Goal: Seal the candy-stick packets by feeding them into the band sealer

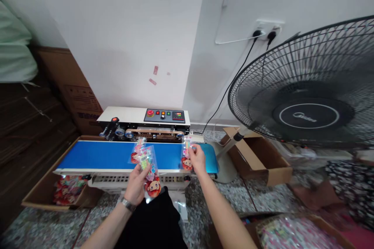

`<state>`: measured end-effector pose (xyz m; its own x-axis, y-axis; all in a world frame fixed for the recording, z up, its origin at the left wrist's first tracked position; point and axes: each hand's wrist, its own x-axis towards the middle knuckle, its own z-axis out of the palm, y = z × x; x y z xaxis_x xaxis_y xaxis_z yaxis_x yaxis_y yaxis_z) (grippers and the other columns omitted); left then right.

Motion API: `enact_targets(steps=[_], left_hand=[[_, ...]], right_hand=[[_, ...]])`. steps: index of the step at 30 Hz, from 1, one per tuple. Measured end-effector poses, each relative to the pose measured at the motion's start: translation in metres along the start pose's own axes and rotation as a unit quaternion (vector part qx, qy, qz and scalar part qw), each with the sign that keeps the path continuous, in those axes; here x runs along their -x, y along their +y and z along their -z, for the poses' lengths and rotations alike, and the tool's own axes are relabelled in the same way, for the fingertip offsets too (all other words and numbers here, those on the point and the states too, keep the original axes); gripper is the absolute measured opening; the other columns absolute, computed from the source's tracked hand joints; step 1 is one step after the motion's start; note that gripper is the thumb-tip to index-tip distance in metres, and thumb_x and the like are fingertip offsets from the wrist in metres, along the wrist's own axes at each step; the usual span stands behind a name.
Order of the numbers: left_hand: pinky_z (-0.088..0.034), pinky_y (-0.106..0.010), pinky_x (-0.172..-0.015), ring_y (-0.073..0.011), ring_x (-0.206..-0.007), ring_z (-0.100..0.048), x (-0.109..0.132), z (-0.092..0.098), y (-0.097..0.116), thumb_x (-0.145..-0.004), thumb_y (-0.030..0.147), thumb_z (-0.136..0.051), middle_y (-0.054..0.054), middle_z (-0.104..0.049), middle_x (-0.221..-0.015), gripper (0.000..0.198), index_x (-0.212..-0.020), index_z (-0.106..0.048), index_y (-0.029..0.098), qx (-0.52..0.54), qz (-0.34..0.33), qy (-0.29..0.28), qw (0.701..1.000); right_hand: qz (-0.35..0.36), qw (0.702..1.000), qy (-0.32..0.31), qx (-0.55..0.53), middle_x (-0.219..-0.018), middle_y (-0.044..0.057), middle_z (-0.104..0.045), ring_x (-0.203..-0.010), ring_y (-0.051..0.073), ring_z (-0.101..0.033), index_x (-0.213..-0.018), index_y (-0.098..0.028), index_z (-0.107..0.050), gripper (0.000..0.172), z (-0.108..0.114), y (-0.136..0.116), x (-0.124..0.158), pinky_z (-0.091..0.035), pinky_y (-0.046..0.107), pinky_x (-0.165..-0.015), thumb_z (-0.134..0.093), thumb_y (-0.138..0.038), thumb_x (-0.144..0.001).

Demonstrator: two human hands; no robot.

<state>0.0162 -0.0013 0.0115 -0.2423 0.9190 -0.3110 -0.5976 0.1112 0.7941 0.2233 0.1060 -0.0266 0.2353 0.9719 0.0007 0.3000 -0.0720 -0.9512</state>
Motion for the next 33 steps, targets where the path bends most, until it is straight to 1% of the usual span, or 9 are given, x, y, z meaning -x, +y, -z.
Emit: enact_targets(steps=[4, 9, 13, 16, 18, 22, 27, 30, 33], left_hand=[[-0.048, -0.029, -0.064, -0.0151, -0.062, -0.061, 0.002, 0.004, 0.001, -0.058, 0.031, -0.074, -0.003, -0.066, -0.075, 0.037, -0.088, -0.058, 0.016, -0.029, 0.013, -0.004, 0.999], [-0.048, -0.029, -0.067, -0.0171, -0.068, -0.062, 0.003, -0.001, 0.003, -0.054, 0.029, -0.076, -0.005, -0.068, -0.079, 0.039, -0.087, -0.06, 0.015, -0.027, 0.014, 0.002, 1.0], [-0.047, -0.03, -0.071, -0.0179, -0.073, -0.063, 0.004, -0.006, 0.006, -0.056, 0.028, -0.075, -0.007, -0.069, -0.085, 0.039, -0.09, -0.058, 0.016, -0.024, -0.013, -0.006, 1.0], [-0.047, -0.032, -0.074, -0.0184, -0.076, -0.063, 0.005, -0.011, 0.006, -0.06, 0.027, -0.072, -0.006, -0.068, -0.088, 0.036, -0.092, -0.057, 0.017, -0.015, -0.026, -0.034, 0.999], [-0.047, -0.031, -0.075, -0.0183, -0.079, -0.063, 0.006, -0.015, 0.005, -0.062, 0.027, -0.071, -0.006, -0.068, -0.088, 0.034, -0.092, -0.057, 0.017, -0.011, -0.027, -0.057, 0.998], [-0.048, -0.029, -0.069, -0.0183, -0.078, -0.063, 0.006, -0.015, 0.002, -0.06, 0.028, -0.073, -0.006, -0.067, -0.091, 0.035, -0.09, -0.059, 0.017, -0.005, 0.007, -0.047, 0.999], [-0.049, -0.028, -0.061, -0.0178, -0.072, -0.063, 0.004, -0.003, -0.001, -0.057, 0.029, -0.075, -0.006, -0.067, -0.086, 0.038, -0.089, -0.058, 0.017, -0.006, 0.037, -0.014, 0.999], [-0.048, -0.027, -0.059, -0.017, -0.07, -0.063, 0.005, 0.0, -0.002, -0.058, 0.029, -0.074, -0.006, -0.067, -0.083, 0.035, -0.087, -0.058, 0.016, -0.005, 0.039, -0.018, 0.999], [-0.048, -0.026, -0.059, -0.0179, -0.072, -0.063, 0.006, 0.0, -0.003, -0.06, 0.029, -0.073, -0.006, -0.066, -0.085, 0.034, -0.087, -0.057, 0.016, -0.011, 0.044, -0.026, 0.999]], right_hand=[[-0.018, 0.991, 0.035, 0.126, -0.059, 0.001, -0.059, -0.055, 0.016, -0.055, -0.087, -0.015, -0.06, 0.03, 0.008, 0.013, -0.031, -0.039, 0.025, -0.052, -0.052, -0.039, -0.07], [0.023, 0.979, -0.03, 0.201, -0.071, 0.004, -0.064, -0.068, 0.019, -0.059, -0.093, -0.017, -0.061, 0.026, -0.013, -0.005, -0.033, -0.042, 0.028, -0.064, -0.054, -0.028, -0.071], [0.119, 0.981, -0.084, 0.131, -0.1, 0.008, -0.062, -0.087, 0.02, -0.057, -0.107, -0.018, -0.056, 0.036, -0.029, -0.03, 0.0, -0.043, 0.031, -0.076, -0.055, -0.032, -0.073], [0.125, 0.965, -0.231, 0.0, -0.097, 0.005, -0.062, -0.084, 0.017, -0.058, -0.107, -0.02, -0.055, 0.034, -0.037, -0.046, 0.039, -0.046, 0.029, -0.074, -0.049, -0.039, -0.079], [0.128, 0.953, -0.273, -0.035, -0.09, 0.003, -0.063, -0.081, 0.017, -0.058, -0.099, -0.02, -0.057, 0.029, -0.041, -0.051, 0.059, -0.046, 0.028, -0.073, -0.05, -0.04, -0.079], [0.098, 0.978, -0.172, -0.066, -0.085, 0.004, -0.064, -0.077, 0.017, -0.059, -0.091, -0.018, -0.058, 0.029, -0.036, -0.039, 0.057, -0.046, 0.026, -0.069, -0.049, -0.043, -0.078], [0.006, 0.998, 0.0, 0.055, -0.078, 0.006, -0.065, -0.07, 0.018, -0.059, -0.091, -0.014, -0.058, 0.035, -0.002, 0.002, 0.001, -0.045, 0.025, -0.06, -0.046, -0.043, -0.076], [-0.024, 0.984, 0.027, 0.176, -0.077, 0.007, -0.065, -0.069, 0.019, -0.059, -0.09, -0.012, -0.061, 0.032, 0.008, 0.017, -0.026, -0.043, 0.026, -0.061, -0.044, -0.036, -0.075], [-0.022, 0.979, 0.015, 0.204, -0.077, 0.007, -0.066, -0.07, 0.02, -0.06, -0.086, -0.014, -0.063, 0.027, -0.001, 0.014, -0.04, -0.043, 0.027, -0.063, -0.046, -0.03, -0.074]])
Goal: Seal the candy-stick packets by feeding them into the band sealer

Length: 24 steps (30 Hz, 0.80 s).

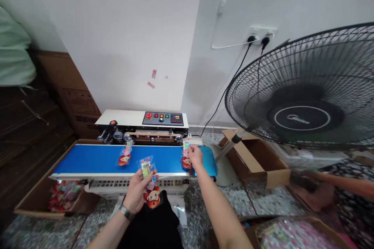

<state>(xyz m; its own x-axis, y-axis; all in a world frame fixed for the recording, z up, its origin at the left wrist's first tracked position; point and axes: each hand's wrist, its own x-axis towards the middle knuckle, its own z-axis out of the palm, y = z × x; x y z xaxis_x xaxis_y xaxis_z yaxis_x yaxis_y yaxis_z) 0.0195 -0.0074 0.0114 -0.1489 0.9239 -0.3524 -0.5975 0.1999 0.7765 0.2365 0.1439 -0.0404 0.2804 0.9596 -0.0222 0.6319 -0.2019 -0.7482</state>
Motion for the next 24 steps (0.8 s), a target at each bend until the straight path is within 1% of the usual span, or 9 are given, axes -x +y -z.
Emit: enact_targets(steps=[4, 6, 8, 12, 14, 16, 18, 21, 24], left_hand=[[-0.048, -0.028, -0.059, -0.0182, -0.071, -0.063, -0.001, -0.001, 0.002, -0.065, 0.033, -0.069, -0.009, -0.067, -0.086, 0.032, -0.088, -0.056, 0.016, 0.008, 0.013, 0.003, 1.0], [-0.048, -0.029, -0.061, -0.0184, -0.072, -0.063, -0.003, -0.003, 0.005, -0.066, 0.036, -0.067, -0.01, -0.067, -0.086, 0.03, -0.087, -0.057, 0.016, 0.03, 0.023, 0.014, 0.999], [-0.048, -0.029, -0.066, -0.0179, -0.076, -0.063, -0.006, -0.008, 0.009, -0.066, 0.036, -0.067, -0.009, -0.067, -0.087, 0.029, -0.085, -0.058, 0.015, 0.056, 0.018, 0.023, 0.998], [-0.046, -0.027, -0.071, -0.0156, -0.075, -0.061, -0.009, -0.022, 0.012, -0.065, 0.035, -0.068, -0.007, -0.068, -0.084, 0.027, -0.082, -0.063, 0.015, 0.089, -0.01, -0.002, 0.996], [-0.044, -0.027, -0.072, -0.0163, -0.078, -0.061, -0.009, -0.027, 0.011, -0.066, 0.036, -0.067, -0.007, -0.067, -0.087, 0.028, -0.084, -0.064, 0.016, 0.073, -0.014, -0.014, 0.997], [-0.043, -0.028, -0.077, -0.0186, -0.091, -0.058, -0.007, -0.027, 0.009, -0.066, 0.037, -0.066, -0.009, -0.064, -0.103, 0.032, -0.092, -0.064, 0.018, 0.038, -0.006, 0.0, 0.999], [-0.042, -0.031, -0.081, -0.0219, -0.105, -0.052, -0.005, -0.022, 0.008, -0.067, 0.037, -0.066, -0.01, -0.056, -0.119, 0.037, -0.1, -0.062, 0.021, 0.013, 0.009, 0.019, 1.0], [-0.042, -0.035, -0.083, -0.0254, -0.109, -0.05, -0.002, -0.01, 0.006, -0.068, 0.038, -0.065, -0.013, -0.053, -0.123, 0.039, -0.103, -0.061, 0.021, 0.009, 0.033, 0.02, 0.999], [-0.044, -0.035, -0.081, -0.0251, -0.106, -0.052, 0.001, -0.002, 0.003, -0.07, 0.038, -0.063, -0.014, -0.055, -0.119, 0.038, -0.103, -0.06, 0.02, 0.011, 0.048, 0.014, 0.999]], right_hand=[[0.031, 0.999, -0.028, 0.018, -0.077, 0.005, -0.066, -0.074, 0.019, -0.059, -0.087, -0.018, -0.064, 0.021, -0.011, -0.025, 0.003, -0.042, 0.028, -0.07, -0.052, -0.024, -0.07], [0.067, 0.997, -0.036, -0.003, -0.088, 0.005, -0.064, -0.079, 0.019, -0.059, -0.099, -0.019, -0.06, 0.029, -0.014, -0.039, 0.018, -0.042, 0.029, -0.075, -0.054, -0.025, -0.071], [0.11, 0.987, -0.088, -0.081, -0.096, 0.006, -0.062, -0.081, 0.018, -0.058, -0.11, -0.019, -0.054, 0.037, -0.016, -0.05, 0.045, -0.044, 0.03, -0.075, -0.053, -0.03, -0.074], [0.147, 0.898, -0.303, -0.282, -0.091, 0.003, -0.061, -0.081, 0.016, -0.059, -0.119, -0.022, -0.044, 0.048, -0.02, -0.062, 0.107, -0.047, 0.028, -0.07, -0.057, -0.038, -0.075], [0.13, 0.879, -0.329, -0.32, -0.085, 0.001, -0.061, -0.075, 0.015, -0.059, -0.119, -0.023, -0.043, 0.051, -0.021, -0.061, 0.121, -0.048, 0.027, -0.066, -0.06, -0.038, -0.074], [0.094, 0.897, -0.279, -0.33, -0.077, 0.0, -0.061, -0.066, 0.014, -0.059, -0.117, -0.022, -0.045, 0.051, -0.018, -0.053, 0.116, -0.048, 0.026, -0.062, -0.061, -0.041, -0.072], [0.056, 0.927, -0.18, -0.324, -0.074, 0.0, -0.062, -0.063, 0.014, -0.06, -0.115, -0.02, -0.046, 0.054, -0.012, -0.039, 0.096, -0.048, 0.027, -0.06, -0.061, -0.045, -0.069], [-0.004, 0.965, -0.029, -0.262, -0.07, 0.0, -0.062, -0.059, 0.015, -0.06, -0.112, -0.018, -0.048, 0.057, -0.001, -0.015, 0.056, -0.047, 0.026, -0.055, -0.059, -0.049, -0.066], [-0.03, 0.992, 0.01, -0.125, -0.069, 0.003, -0.062, -0.057, 0.016, -0.059, -0.11, -0.015, -0.05, 0.05, 0.001, 0.0, 0.026, -0.044, 0.024, -0.051, -0.055, -0.045, -0.071]])
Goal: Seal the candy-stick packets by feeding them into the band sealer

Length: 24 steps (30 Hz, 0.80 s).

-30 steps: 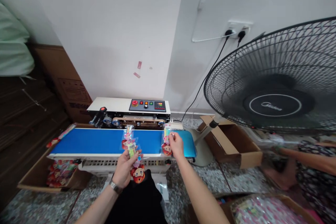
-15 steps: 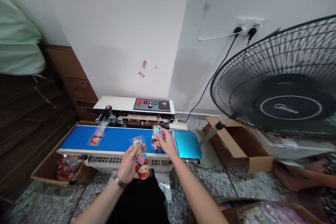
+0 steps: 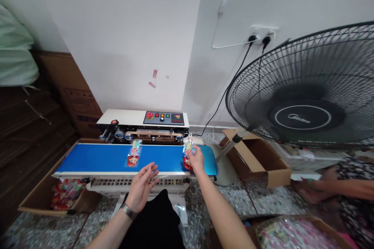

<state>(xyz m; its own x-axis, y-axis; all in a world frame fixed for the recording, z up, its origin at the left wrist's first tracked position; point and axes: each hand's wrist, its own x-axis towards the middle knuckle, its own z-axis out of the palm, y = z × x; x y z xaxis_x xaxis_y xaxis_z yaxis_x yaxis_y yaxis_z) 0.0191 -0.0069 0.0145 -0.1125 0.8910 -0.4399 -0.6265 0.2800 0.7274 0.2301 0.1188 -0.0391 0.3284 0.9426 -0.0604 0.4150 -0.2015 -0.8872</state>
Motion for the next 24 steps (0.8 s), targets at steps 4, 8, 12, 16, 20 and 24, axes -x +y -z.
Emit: enact_targets(steps=[4, 8, 12, 16, 20, 24], left_hand=[[-0.046, -0.034, -0.078, -0.0237, -0.103, -0.053, 0.003, 0.002, -0.003, -0.071, 0.037, -0.062, -0.014, -0.055, -0.117, 0.037, -0.104, -0.059, 0.019, -0.004, 0.005, -0.003, 1.0], [-0.047, -0.032, -0.076, -0.0223, -0.1, -0.055, 0.007, -0.002, -0.001, -0.071, 0.034, -0.063, -0.013, -0.057, -0.115, 0.035, -0.103, -0.059, 0.019, -0.011, 0.005, -0.004, 1.0], [-0.049, -0.032, -0.076, -0.0209, -0.096, -0.058, 0.017, -0.002, 0.004, -0.071, 0.031, -0.063, -0.011, -0.06, -0.11, 0.032, -0.1, -0.06, 0.019, -0.033, 0.017, -0.016, 0.999], [-0.051, -0.034, -0.076, -0.0209, -0.092, -0.06, 0.027, 0.009, 0.006, -0.068, 0.027, -0.066, -0.007, -0.064, -0.1, 0.03, -0.097, -0.061, 0.02, -0.068, 0.044, -0.011, 0.997], [-0.051, -0.036, -0.079, -0.022, -0.094, -0.059, 0.029, 0.021, 0.0, -0.066, 0.03, -0.067, -0.002, -0.066, -0.096, 0.027, -0.091, -0.063, 0.022, -0.107, 0.085, -0.005, 0.991], [-0.04, -0.041, -0.095, -0.0214, -0.099, -0.057, 0.034, 0.026, -0.012, -0.064, 0.035, -0.068, 0.002, -0.067, -0.095, 0.025, -0.087, -0.064, 0.025, -0.14, 0.101, -0.002, 0.985]], right_hand=[[0.017, 0.989, -0.037, 0.141, -0.077, 0.007, -0.064, -0.068, 0.019, -0.061, -0.108, -0.012, -0.053, 0.039, -0.016, -0.005, -0.016, -0.044, 0.026, -0.057, -0.052, -0.032, -0.074], [0.053, 0.983, -0.065, 0.164, -0.084, 0.007, -0.065, -0.08, 0.022, -0.061, -0.112, -0.015, -0.052, 0.043, -0.034, -0.025, -0.008, -0.044, 0.029, -0.07, -0.057, -0.027, -0.071], [0.199, 0.955, -0.125, 0.18, -0.102, 0.009, -0.062, -0.089, 0.019, -0.059, -0.125, -0.018, -0.042, 0.052, -0.005, -0.042, 0.026, -0.043, 0.029, -0.077, -0.054, -0.028, -0.075], [0.244, 0.943, -0.142, 0.177, -0.099, 0.004, -0.063, -0.08, 0.014, -0.06, -0.128, -0.022, -0.038, 0.051, 0.099, -0.04, 0.063, -0.044, 0.024, -0.072, -0.05, -0.035, -0.08], [0.117, 0.962, 0.033, 0.245, -0.09, 0.002, -0.066, -0.076, 0.015, -0.06, -0.123, -0.022, -0.043, 0.046, 0.254, 0.002, 0.097, -0.044, 0.025, -0.071, -0.051, -0.033, -0.08], [-0.09, 0.94, 0.18, 0.275, -0.082, 0.002, -0.066, -0.074, 0.017, -0.059, -0.115, -0.019, -0.051, 0.045, 0.371, 0.082, 0.156, -0.043, 0.027, -0.07, -0.059, -0.027, -0.072]])
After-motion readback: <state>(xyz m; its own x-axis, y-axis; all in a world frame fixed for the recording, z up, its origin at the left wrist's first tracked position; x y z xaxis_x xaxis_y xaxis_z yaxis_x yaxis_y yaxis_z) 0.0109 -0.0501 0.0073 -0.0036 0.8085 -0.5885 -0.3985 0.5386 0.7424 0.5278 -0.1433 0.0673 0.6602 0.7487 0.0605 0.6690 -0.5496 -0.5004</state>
